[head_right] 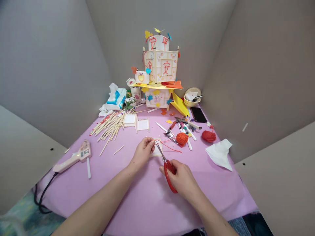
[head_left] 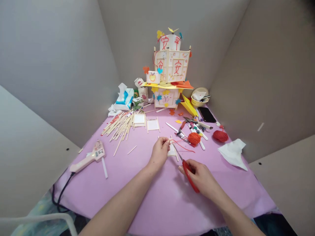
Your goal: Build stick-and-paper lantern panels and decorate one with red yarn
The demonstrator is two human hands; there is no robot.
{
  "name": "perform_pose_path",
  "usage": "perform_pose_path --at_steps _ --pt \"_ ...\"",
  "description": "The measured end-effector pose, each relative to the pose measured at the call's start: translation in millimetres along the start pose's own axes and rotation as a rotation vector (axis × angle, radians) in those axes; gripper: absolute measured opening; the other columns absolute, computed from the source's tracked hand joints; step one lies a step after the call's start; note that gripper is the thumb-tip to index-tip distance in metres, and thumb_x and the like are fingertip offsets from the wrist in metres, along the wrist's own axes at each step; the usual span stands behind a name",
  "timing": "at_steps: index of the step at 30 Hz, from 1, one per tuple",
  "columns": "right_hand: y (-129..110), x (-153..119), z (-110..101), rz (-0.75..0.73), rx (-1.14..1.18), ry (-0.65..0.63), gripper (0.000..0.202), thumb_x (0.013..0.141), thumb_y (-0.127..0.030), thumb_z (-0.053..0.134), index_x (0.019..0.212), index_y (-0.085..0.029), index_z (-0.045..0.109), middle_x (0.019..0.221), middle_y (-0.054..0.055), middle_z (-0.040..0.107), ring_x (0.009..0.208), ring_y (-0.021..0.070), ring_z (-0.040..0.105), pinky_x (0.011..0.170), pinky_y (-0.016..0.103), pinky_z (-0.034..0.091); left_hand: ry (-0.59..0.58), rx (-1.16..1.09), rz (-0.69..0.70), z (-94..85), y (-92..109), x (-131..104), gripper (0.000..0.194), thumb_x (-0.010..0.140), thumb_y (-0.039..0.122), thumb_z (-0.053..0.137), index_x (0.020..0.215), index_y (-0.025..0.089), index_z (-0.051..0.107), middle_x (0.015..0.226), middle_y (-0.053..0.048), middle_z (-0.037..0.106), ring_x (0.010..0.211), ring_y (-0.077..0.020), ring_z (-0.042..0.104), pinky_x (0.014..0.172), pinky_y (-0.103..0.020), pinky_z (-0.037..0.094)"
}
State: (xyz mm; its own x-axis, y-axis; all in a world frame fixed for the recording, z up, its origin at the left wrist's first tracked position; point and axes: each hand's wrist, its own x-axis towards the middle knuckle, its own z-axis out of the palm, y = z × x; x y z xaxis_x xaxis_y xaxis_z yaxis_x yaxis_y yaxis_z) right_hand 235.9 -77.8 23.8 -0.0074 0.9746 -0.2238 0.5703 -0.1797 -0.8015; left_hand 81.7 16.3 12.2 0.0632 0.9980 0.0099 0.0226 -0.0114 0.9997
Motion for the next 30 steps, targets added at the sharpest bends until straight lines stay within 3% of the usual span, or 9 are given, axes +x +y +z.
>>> perform_pose_path --at_steps 11,22,26,30 --pt "1.3 5.9 3.3 -0.063 -0.148 0.07 0.037 0.082 -0.055 0.055 0.07 -0.02 0.052 0.059 -0.004 0.05 0.057 0.0124 0.038 0.055 0.025 0.029 -0.02 -0.117 -0.098 0.2 4.6 -0.8 0.007 0.084 0.021 0.055 0.078 0.017 0.055 0.06 0.005 0.051 0.053 -0.009 0.046 0.056 -0.022 0.038" --pt "2.0 2.4 1.9 -0.052 -0.357 0.094 0.038 0.087 -0.054 0.05 0.066 -0.023 0.043 0.059 0.0 0.056 0.055 0.0151 0.04 0.055 0.027 0.026 -0.059 -0.1 -0.131 0.3 3.2 -1.9 0.016 0.082 0.031 0.059 0.077 0.016 0.055 0.059 0.005 0.052 0.051 -0.0086 0.046 0.053 -0.022 0.035" --pt "5.7 4.5 -2.8 -0.05 -0.3 0.103 0.04 0.086 -0.055 0.05 0.064 -0.023 0.041 0.058 -0.001 0.052 0.055 0.0147 0.039 0.055 0.027 0.028 -0.053 -0.079 -0.113 0.4 0.6 -1.8 0.015 0.083 0.031 0.057 0.078 0.017 0.055 0.058 0.005 0.051 0.051 -0.0087 0.045 0.052 -0.022 0.034" --pt "16.7 0.6 -18.8 -0.029 -0.131 0.213 0.039 0.085 -0.055 0.053 0.067 -0.022 0.043 0.058 -0.004 0.045 0.056 0.0131 0.036 0.054 0.025 0.03 0.017 -0.055 -0.05 -4.2 -0.7 2.6 0.009 0.083 0.026 0.055 0.081 0.018 0.054 0.061 0.004 0.053 0.056 -0.0095 0.049 0.057 -0.022 0.038"
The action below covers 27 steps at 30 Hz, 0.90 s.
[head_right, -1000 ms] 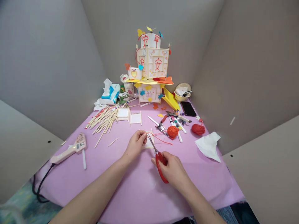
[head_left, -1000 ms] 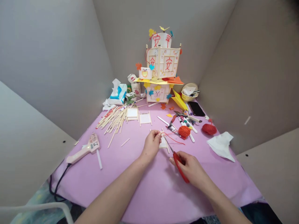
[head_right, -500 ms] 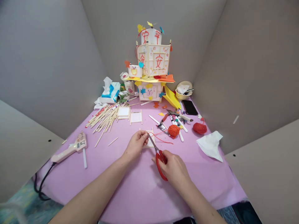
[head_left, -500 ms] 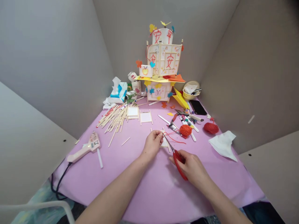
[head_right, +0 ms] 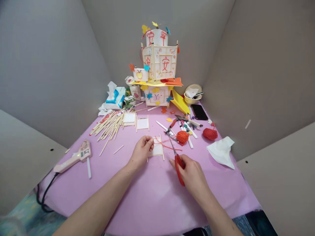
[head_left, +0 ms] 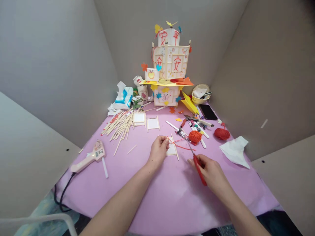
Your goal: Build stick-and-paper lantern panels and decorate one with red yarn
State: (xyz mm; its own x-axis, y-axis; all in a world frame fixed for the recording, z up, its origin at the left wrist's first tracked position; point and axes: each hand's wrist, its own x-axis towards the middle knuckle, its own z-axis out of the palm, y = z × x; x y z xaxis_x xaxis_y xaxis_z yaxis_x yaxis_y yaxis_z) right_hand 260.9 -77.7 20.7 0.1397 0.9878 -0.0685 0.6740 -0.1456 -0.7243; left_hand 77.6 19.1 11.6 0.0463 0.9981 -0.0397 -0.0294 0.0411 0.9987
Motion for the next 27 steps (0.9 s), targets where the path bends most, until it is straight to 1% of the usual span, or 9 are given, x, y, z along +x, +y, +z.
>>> perform_pose_path --at_steps 3,6,12,16,19,21,23,25,27 --pt "12.9 1.7 -12.0 0.022 0.049 0.103 0.032 0.084 -0.051 0.056 0.074 -0.022 0.049 0.06 -0.004 0.047 0.057 0.0133 0.039 0.053 0.024 0.032 0.049 0.004 0.058 -4.3 3.4 6.6 0.006 0.082 0.023 0.055 0.084 0.018 0.053 0.065 0.004 0.054 0.06 -0.0098 0.052 0.06 -0.022 0.041" --pt "18.3 14.1 -15.4 -0.026 -0.05 0.15 0.021 0.083 -0.043 0.058 0.085 -0.023 0.052 0.07 -0.002 0.058 0.062 0.0153 0.048 0.057 0.025 0.036 0.074 0.002 0.085 -6.5 7.1 12.6 0.009 0.081 0.022 0.057 0.087 0.018 0.051 0.068 0.004 0.054 0.061 -0.0097 0.054 0.059 -0.022 0.042" --pt "1.7 56.5 5.0 -0.277 -0.441 0.088 0.01 0.09 -0.024 0.045 0.094 -0.018 0.052 0.091 0.012 0.068 0.083 0.0254 0.062 0.071 0.033 0.038 0.085 0.033 0.102 -7.0 7.1 16.9 0.012 0.081 0.023 0.058 0.089 0.018 0.051 0.068 0.004 0.055 0.061 -0.0097 0.054 0.058 -0.021 0.044" --pt "0.9 60.6 9.9 -0.238 -0.475 0.082 0.01 0.09 -0.023 0.045 0.095 -0.017 0.052 0.089 0.013 0.068 0.082 0.0261 0.063 0.069 0.032 0.037 0.077 0.076 0.137 -6.3 11.5 30.1 0.012 0.079 0.023 0.058 0.088 0.018 0.052 0.066 0.004 0.054 0.06 -0.01 0.055 0.057 -0.021 0.043" --pt "8.8 43.7 -4.0 -0.129 -0.313 0.074 0.007 0.089 -0.024 0.045 0.094 -0.02 0.048 0.079 0.006 0.066 0.069 0.0208 0.061 0.061 0.028 0.037 0.06 0.111 0.196 -1.3 24.1 53.7 0.008 0.08 0.022 0.057 0.086 0.018 0.054 0.069 0.002 0.057 0.063 -0.0114 0.057 0.06 -0.022 0.045" --pt "12.7 26.6 -19.9 -0.067 -0.072 0.045 0.003 0.087 -0.025 0.047 0.089 -0.023 0.045 0.077 0.002 0.063 0.065 0.0169 0.057 0.06 0.026 0.039 0.03 0.131 0.253 3.9 35.8 72.2 0.008 0.08 0.021 0.058 0.088 0.018 0.057 0.082 -0.003 0.063 0.078 -0.0142 0.062 0.07 -0.026 0.049" --pt "12.8 8.9 -37.3 -0.082 0.091 0.021 0.008 0.085 -0.028 0.051 0.082 -0.024 0.044 0.077 0.0 0.06 0.066 0.0149 0.054 0.062 0.026 0.042 -0.047 0.164 0.312 8.8 47.5 86.6 0.02 0.074 0.015 0.065 0.094 0.019 0.063 0.111 -0.008 0.065 0.104 -0.0188 0.061 0.086 -0.031 0.049" --pt "8.5 -5.6 -52.5 -0.12 0.172 -0.012 0.013 0.083 -0.03 0.055 0.079 -0.024 0.045 0.077 -0.001 0.058 0.068 0.014 0.051 0.064 0.025 0.043 -0.157 0.288 0.374 11.8 56.6 91.0 0.041 0.066 0.008 0.071 0.104 0.022 0.067 0.142 -0.01 0.048 0.123 -0.0235 0.053 0.097 -0.035 0.045" --pt "0.7 -14.4 -62.6 -0.12 0.235 -0.076 0.014 0.083 -0.032 0.057 0.08 -0.023 0.047 0.077 -0.001 0.057 0.067 0.0133 0.05 0.061 0.025 0.043 -0.176 0.426 0.406 12.4 61.9 80.9 0.046 0.066 0.007 0.072 0.108 0.022 0.068 0.152 -0.011 0.035 0.119 -0.0248 0.055 0.098 -0.037 0.045"
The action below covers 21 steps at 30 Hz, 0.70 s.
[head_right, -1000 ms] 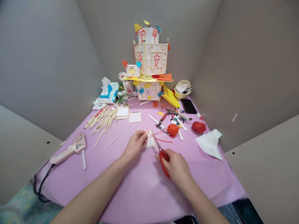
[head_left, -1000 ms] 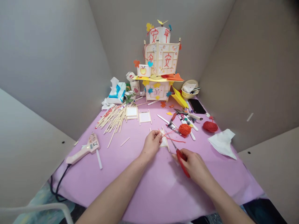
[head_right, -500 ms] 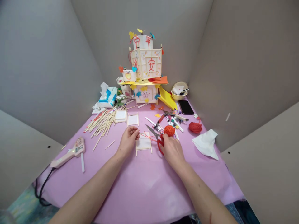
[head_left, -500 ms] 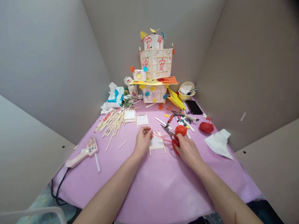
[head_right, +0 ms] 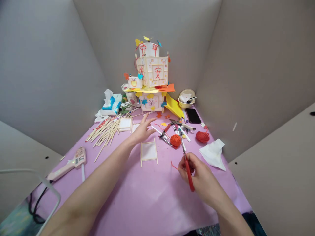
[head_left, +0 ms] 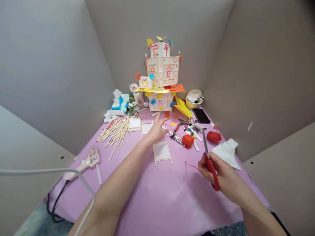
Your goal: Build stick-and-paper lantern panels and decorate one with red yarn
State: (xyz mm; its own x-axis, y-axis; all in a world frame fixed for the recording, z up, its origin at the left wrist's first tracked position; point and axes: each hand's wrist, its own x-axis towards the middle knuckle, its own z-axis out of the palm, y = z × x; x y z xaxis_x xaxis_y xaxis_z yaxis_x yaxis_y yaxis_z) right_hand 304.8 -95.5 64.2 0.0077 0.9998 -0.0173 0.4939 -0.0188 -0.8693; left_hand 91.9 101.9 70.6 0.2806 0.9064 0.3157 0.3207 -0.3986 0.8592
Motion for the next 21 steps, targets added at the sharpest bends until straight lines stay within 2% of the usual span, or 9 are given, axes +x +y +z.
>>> perform_pose_path --at_steps 2,3,4,7,10,13,15,18,21 --pt "-10.2 -1.1 -1.0 0.024 0.067 -0.066 0.015 0.083 -0.034 0.059 0.083 -0.023 0.05 0.077 0.0 0.057 0.064 0.0127 0.049 0.056 0.024 0.042 0.028 0.046 -0.038 0.5 10.8 -22.5 0.032 0.074 0.013 0.068 0.105 0.019 0.069 0.142 -0.014 0.046 0.096 -0.0196 0.065 0.091 -0.036 0.048" --pt "-14.4 0.9 0.7 0.031 0.094 -0.094 0.015 0.082 -0.035 0.059 0.084 -0.022 0.05 0.077 0.0 0.057 0.063 0.0123 0.048 0.053 0.023 0.041 -0.026 0.012 -0.057 1.5 16.5 -38.3 0.026 0.079 0.02 0.067 0.104 0.019 0.069 0.128 -0.013 0.058 0.084 -0.0169 0.065 0.086 -0.034 0.05" --pt "-17.8 4.2 3.8 0.031 0.116 -0.116 0.016 0.082 -0.035 0.06 0.084 -0.022 0.051 0.076 0.0 0.056 0.063 0.0121 0.048 0.052 0.023 0.04 -0.139 -0.064 -0.092 3.0 21.8 -56.0 0.025 0.082 0.028 0.065 0.105 0.019 0.068 0.115 -0.01 0.065 0.074 -0.0149 0.063 0.077 -0.032 0.051" --pt "-21.0 18.7 17.3 0.002 0.157 -0.157 0.02 0.08 -0.038 0.061 0.083 -0.021 0.05 0.074 -0.001 0.055 0.063 0.0123 0.049 0.054 0.023 0.042 -0.527 -0.382 -0.257 8.1 31.1 -107.9 0.039 0.082 0.035 0.065 0.118 0.021 0.062 0.104 -0.007 0.069 0.062 -0.0118 0.06 0.06 -0.026 0.049" --pt "-12.0 32.9 27.6 -0.009 -0.001 -0.13 0.021 0.081 -0.041 0.059 0.084 -0.022 0.049 0.074 -0.001 0.058 0.065 0.0145 0.052 0.058 0.026 0.042 -0.541 -0.395 -0.38 6.4 26.3 -138.0 0.014 0.083 0.031 0.06 0.086 0.018 0.066 0.064 0.0 0.063 0.053 -0.0098 0.052 0.052 -0.021 0.04" --pt "6.5 40.4 27.8 0.067 -0.503 -0.002 0.018 0.082 -0.04 0.057 0.082 -0.023 0.051 0.07 0.002 0.06 0.062 0.0184 0.054 0.055 0.028 0.034 -0.477 -0.375 -0.468 -5.8 12.8 -141.8 0.015 0.082 0.031 0.059 0.076 0.018 0.062 0.058 0.003 0.056 0.049 -0.0081 0.045 0.05 -0.021 0.035" --pt "20.3 41.4 23.9 0.13 -0.773 0.011 0.019 0.086 -0.04 0.052 0.079 -0.022 0.053 0.069 0.005 0.062 0.062 0.0217 0.058 0.054 0.029 0.03 -0.391 -0.347 -0.49 -14.2 4.5 -138.3 0.016 0.082 0.032 0.058 0.077 0.018 0.06 0.06 0.003 0.056 0.049 -0.0079 0.043 0.05 -0.021 0.034" --pt "38.9 40.4 17.0 0.139 -0.919 0.004 0.022 0.09 -0.038 0.048 0.081 -0.02 0.057 0.078 0.01 0.066 0.069 0.0246 0.062 0.056 0.03 0.032 -0.264 -0.235 -0.434 -18.0 -1.6 -138.1 0.016 0.085 0.032 0.055 0.076 0.019 0.058 0.063 0.003 0.056 0.054 -0.0092 0.045 0.054 -0.022 0.035" --pt "52.2 39.4 10.9 0.075 -0.965 0.054 0.025 0.09 -0.038 0.049 0.086 -0.017 0.062 0.086 0.013 0.066 0.077 0.0267 0.063 0.063 0.034 0.039 -0.383 -0.068 -0.249 -13.9 -0.8 -146.1 0.01 0.083 0.028 0.06 0.081 0.02 0.064 0.073 0.0 0.059 0.064 -0.0121 0.052 0.06 -0.024 0.039"
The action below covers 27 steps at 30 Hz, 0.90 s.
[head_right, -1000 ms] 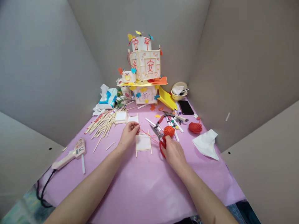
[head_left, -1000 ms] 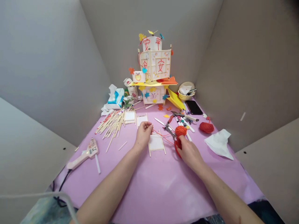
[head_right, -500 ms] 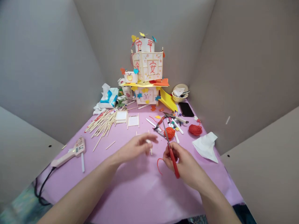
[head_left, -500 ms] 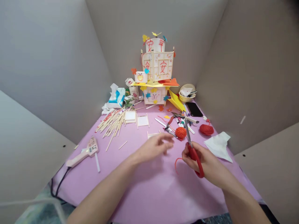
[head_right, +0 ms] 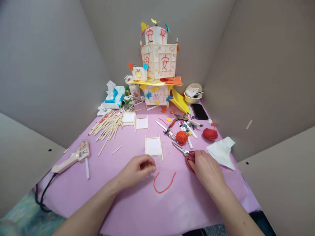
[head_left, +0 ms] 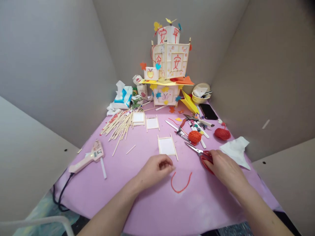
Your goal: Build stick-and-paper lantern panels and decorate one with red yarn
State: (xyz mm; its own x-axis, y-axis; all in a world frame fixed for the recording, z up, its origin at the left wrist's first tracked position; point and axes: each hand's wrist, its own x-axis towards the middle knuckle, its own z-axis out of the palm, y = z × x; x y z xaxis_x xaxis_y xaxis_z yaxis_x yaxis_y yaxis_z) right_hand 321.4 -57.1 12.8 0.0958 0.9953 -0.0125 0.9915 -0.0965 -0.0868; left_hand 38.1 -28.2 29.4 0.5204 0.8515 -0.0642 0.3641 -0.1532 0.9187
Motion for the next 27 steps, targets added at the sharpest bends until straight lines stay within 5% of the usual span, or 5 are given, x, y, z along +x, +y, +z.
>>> perform_pose_path --at_steps 3,6,10,18,27 --pt "2.5 -5.1 -0.5 -0.064 0.031 0.113 0.025 0.089 -0.033 0.052 0.099 -0.014 0.065 0.098 0.016 0.066 0.092 0.03 0.061 0.078 0.039 0.044 -0.071 0.247 0.142 4.4 -2.1 -4.3 0.008 0.082 0.025 0.062 0.088 0.021 0.067 0.084 -0.003 0.062 0.076 -0.0159 0.057 0.07 -0.027 0.042" --pt "-12.1 -20.3 -10.1 -0.222 0.173 0.133 0.024 0.091 -0.025 0.05 0.11 -0.02 0.064 0.116 0.013 0.061 0.107 0.0294 0.055 0.091 0.042 0.042 0.197 0.413 0.139 0.1 -9.5 -0.8 0.012 0.086 0.023 0.056 0.095 0.02 0.064 0.093 -0.006 0.061 0.088 -0.0196 0.057 0.08 -0.031 0.043" --pt "-43.9 -44.6 -18.0 -0.536 0.467 -0.283 0.017 0.091 -0.018 0.051 0.099 -0.027 0.064 0.112 0.005 0.058 0.105 0.0199 0.053 0.089 0.033 0.044 0.453 0.541 -0.031 -9.1 -20.1 11.8 0.026 0.088 0.032 0.057 0.108 0.015 0.058 0.101 -0.01 0.06 0.096 -0.0239 0.056 0.086 -0.036 0.043" --pt "-62.4 -49.0 -2.8 -0.578 0.599 -0.291 0.016 0.099 -0.023 0.046 0.087 -0.022 0.056 0.1 0.003 0.058 0.095 0.0179 0.051 0.085 0.035 0.04 0.393 0.955 -0.245 -7.5 -15.3 41.2 0.021 0.086 0.033 0.051 0.087 0.016 0.062 0.097 -0.013 0.06 0.098 -0.0289 0.055 0.085 -0.04 0.04" --pt "-86.5 8.5 -48.0 -0.534 1.109 -0.21 0.013 0.094 -0.031 0.055 0.086 -0.021 0.059 0.082 -0.001 0.06 0.078 0.0136 0.054 0.073 0.027 0.042 0.45 0.983 -0.285 -12.7 -17.0 20.5 0.017 0.082 0.026 0.048 0.078 0.016 0.062 0.087 -0.012 0.063 0.089 -0.0278 0.058 0.079 -0.04 0.04"
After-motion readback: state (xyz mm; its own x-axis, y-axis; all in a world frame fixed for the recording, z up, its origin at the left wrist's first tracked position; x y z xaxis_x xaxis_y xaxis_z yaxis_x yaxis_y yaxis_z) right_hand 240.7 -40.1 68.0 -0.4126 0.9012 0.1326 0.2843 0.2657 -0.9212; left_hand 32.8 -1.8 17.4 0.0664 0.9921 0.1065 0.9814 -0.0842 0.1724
